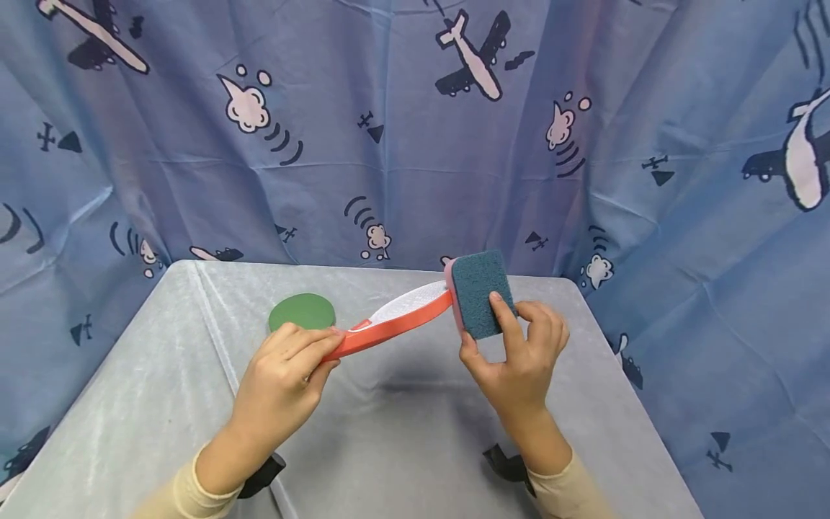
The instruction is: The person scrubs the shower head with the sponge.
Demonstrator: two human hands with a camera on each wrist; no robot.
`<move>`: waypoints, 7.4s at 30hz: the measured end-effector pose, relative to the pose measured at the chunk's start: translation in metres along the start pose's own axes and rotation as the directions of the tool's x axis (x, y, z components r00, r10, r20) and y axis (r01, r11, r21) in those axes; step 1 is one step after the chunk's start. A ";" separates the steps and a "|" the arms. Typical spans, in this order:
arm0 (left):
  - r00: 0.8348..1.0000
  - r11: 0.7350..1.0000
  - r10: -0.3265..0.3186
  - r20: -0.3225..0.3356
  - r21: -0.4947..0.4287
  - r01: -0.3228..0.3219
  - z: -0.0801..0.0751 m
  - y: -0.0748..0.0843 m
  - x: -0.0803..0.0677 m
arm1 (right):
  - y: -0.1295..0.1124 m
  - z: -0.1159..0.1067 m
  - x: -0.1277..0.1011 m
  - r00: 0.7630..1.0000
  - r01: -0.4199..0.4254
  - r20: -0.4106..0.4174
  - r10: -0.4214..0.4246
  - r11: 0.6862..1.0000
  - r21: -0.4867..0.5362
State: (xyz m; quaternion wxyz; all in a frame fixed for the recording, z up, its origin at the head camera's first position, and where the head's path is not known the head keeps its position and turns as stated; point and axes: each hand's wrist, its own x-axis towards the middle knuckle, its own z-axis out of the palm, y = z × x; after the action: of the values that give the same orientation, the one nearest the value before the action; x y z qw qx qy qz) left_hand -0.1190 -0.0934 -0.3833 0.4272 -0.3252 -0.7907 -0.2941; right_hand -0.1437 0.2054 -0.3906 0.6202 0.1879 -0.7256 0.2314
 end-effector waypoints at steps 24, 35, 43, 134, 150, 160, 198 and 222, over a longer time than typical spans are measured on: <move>0.992 0.993 -0.071 0.106 0.097 0.060 0.017 0.010 -0.014 | -0.016 0.005 -0.011 0.956 0.262 0.133 -0.261 0.965 0.010; 0.995 0.993 -0.065 0.080 0.100 0.057 0.018 0.011 -0.014 | -0.011 0.002 -0.012 0.960 0.165 0.229 -0.163 0.986 0.013; 0.995 0.997 -0.064 -0.080 -0.044 0.061 0.017 0.012 -0.008 | 0.014 -0.022 0.007 0.838 -0.368 0.457 0.299 0.927 0.069; 0.599 0.324 -0.500 0.626 -0.506 0.799 0.024 0.023 -0.017 | -0.021 -0.004 0.008 0.883 0.449 0.099 -0.459 0.887 0.108; 0.503 0.251 -0.515 0.695 -0.438 0.863 0.017 0.020 -0.012 | -0.018 -0.004 0.004 0.869 0.408 0.213 -0.446 0.890 0.201; 0.480 0.215 -0.503 0.718 -0.434 0.875 0.019 0.022 -0.008 | 0.005 -0.014 0.011 0.974 0.153 0.164 -0.156 0.988 0.029; 0.475 0.205 -0.533 0.700 -0.438 0.875 0.004 0.018 -0.002 | 0.001 -0.017 0.022 0.967 0.244 0.073 -0.244 0.970 -0.003; 0.469 0.175 -0.545 0.695 -0.453 0.874 -0.002 0.014 -0.001 | -0.008 -0.016 0.020 0.965 0.244 0.074 -0.253 0.963 0.117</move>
State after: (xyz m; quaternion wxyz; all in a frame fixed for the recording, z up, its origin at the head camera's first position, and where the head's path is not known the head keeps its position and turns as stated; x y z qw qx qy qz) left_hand -0.1070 -0.0871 -0.3804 -0.1145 -0.1029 -0.6980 -0.6994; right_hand -0.1293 0.2086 -0.3686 0.6008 0.3204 -0.7095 0.1816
